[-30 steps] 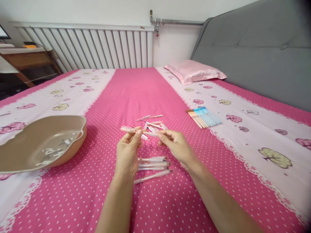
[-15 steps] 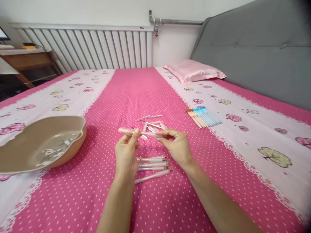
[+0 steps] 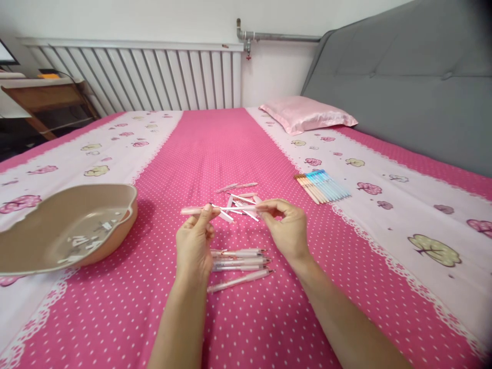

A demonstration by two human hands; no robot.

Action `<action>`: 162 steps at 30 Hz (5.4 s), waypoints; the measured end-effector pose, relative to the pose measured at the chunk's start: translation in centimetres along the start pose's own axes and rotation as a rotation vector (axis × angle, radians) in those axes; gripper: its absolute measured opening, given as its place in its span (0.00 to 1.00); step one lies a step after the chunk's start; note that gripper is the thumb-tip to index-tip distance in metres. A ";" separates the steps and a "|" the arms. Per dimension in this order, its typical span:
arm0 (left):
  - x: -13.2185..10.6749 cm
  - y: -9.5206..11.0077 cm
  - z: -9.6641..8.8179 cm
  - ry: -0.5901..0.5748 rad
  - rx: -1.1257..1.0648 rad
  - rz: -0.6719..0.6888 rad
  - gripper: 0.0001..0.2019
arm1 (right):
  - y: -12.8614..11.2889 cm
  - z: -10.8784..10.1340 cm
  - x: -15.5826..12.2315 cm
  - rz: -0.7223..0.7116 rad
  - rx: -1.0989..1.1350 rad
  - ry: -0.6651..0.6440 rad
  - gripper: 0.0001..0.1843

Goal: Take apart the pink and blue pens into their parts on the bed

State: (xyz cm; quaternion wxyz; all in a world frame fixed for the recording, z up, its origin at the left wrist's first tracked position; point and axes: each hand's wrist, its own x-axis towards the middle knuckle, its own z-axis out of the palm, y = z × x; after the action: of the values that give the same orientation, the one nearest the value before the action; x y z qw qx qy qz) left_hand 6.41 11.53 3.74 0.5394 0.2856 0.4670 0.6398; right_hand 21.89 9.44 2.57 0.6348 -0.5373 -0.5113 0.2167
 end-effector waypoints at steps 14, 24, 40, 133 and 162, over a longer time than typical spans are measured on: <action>0.7 -1.4 -0.5 -0.020 0.432 0.282 0.14 | 2.0 0.1 0.5 0.149 -0.121 -0.114 0.16; 1.1 -1.7 -1.1 -0.030 0.528 0.255 0.14 | -0.2 -0.1 0.3 0.006 0.006 0.156 0.13; 2.8 -3.1 -2.2 -0.126 0.805 0.260 0.15 | 2.5 0.7 -0.3 -0.020 -0.271 -0.498 0.24; -0.8 0.0 1.1 -0.164 0.003 -0.024 0.17 | -1.4 0.5 -0.4 0.214 0.100 -0.305 0.09; -0.6 0.4 0.9 -0.072 -0.066 0.020 0.19 | -0.7 0.6 -0.3 0.283 0.257 -0.358 0.12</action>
State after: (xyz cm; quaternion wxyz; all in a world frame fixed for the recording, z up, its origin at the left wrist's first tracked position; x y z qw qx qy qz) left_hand 7.18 11.26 4.60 0.5586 0.2953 0.4229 0.6496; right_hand 21.07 9.28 2.99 0.5605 -0.4718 -0.5035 0.4581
